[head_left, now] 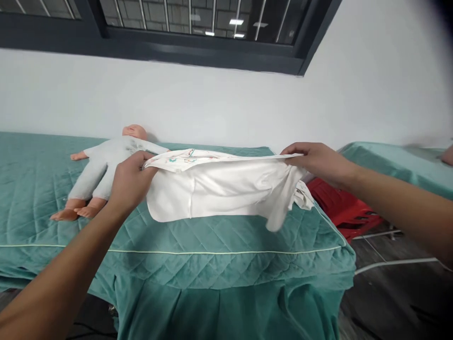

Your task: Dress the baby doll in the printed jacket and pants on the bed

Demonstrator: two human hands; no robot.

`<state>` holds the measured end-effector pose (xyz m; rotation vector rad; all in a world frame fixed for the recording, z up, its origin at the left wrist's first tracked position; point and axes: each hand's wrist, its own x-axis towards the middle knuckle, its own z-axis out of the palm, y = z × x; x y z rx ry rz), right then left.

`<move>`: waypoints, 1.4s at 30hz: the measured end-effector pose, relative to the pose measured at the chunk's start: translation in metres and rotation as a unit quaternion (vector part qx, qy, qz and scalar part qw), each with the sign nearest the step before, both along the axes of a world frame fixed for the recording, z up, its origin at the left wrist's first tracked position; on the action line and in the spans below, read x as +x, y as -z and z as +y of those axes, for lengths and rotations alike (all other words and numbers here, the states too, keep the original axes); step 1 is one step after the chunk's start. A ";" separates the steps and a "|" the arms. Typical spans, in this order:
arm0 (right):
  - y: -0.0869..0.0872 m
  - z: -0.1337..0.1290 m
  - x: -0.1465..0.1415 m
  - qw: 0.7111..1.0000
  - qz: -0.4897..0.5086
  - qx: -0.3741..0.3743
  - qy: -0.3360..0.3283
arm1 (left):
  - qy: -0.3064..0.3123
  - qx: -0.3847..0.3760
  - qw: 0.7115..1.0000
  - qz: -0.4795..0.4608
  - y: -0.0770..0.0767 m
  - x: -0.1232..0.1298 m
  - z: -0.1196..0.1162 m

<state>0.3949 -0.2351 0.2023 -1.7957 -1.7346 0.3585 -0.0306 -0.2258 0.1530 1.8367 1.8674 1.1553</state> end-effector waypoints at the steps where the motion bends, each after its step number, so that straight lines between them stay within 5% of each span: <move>1: 0.003 0.006 0.003 0.999 -0.021 -0.026 -0.002 | 0.007 -0.017 1.000 -0.009 -0.002 0.001 0.004; 5: 0.036 0.035 -0.008 0.988 -0.138 -0.063 -0.013 | 0.021 -0.107 0.992 0.065 0.013 0.003 0.029; 8: 0.085 0.043 -0.048 0.955 -0.287 0.066 0.030 | -0.002 -0.101 0.961 0.259 0.047 0.016 0.039; 9: 0.103 0.042 -0.065 0.941 -0.327 0.088 0.000 | 0.002 -0.073 0.945 0.320 0.060 0.024 0.038; 12: 0.149 0.039 -0.111 0.932 -0.335 0.088 -0.108 | 0.098 -0.004 0.917 0.387 0.095 0.057 0.028; 15: 0.172 0.043 -0.134 0.955 -0.282 0.029 -0.085 | 0.194 -0.022 0.930 0.311 0.116 0.091 0.023; 21: 0.177 0.063 -0.128 0.961 -0.271 -0.044 -0.037 | 0.181 -0.093 0.941 0.271 0.126 0.124 0.053; 30: 0.184 0.087 -0.143 0.956 -0.271 -0.109 0.033 | 0.111 -0.117 0.953 0.257 0.131 0.136 0.084; 36: 0.196 0.089 -0.140 0.978 -0.202 0.008 0.042 | 0.074 -0.059 0.953 0.288 0.133 0.130 0.079; 42: 0.200 0.102 -0.127 0.985 -0.152 0.082 0.016 | 0.062 -0.021 0.942 0.329 0.129 0.125 0.099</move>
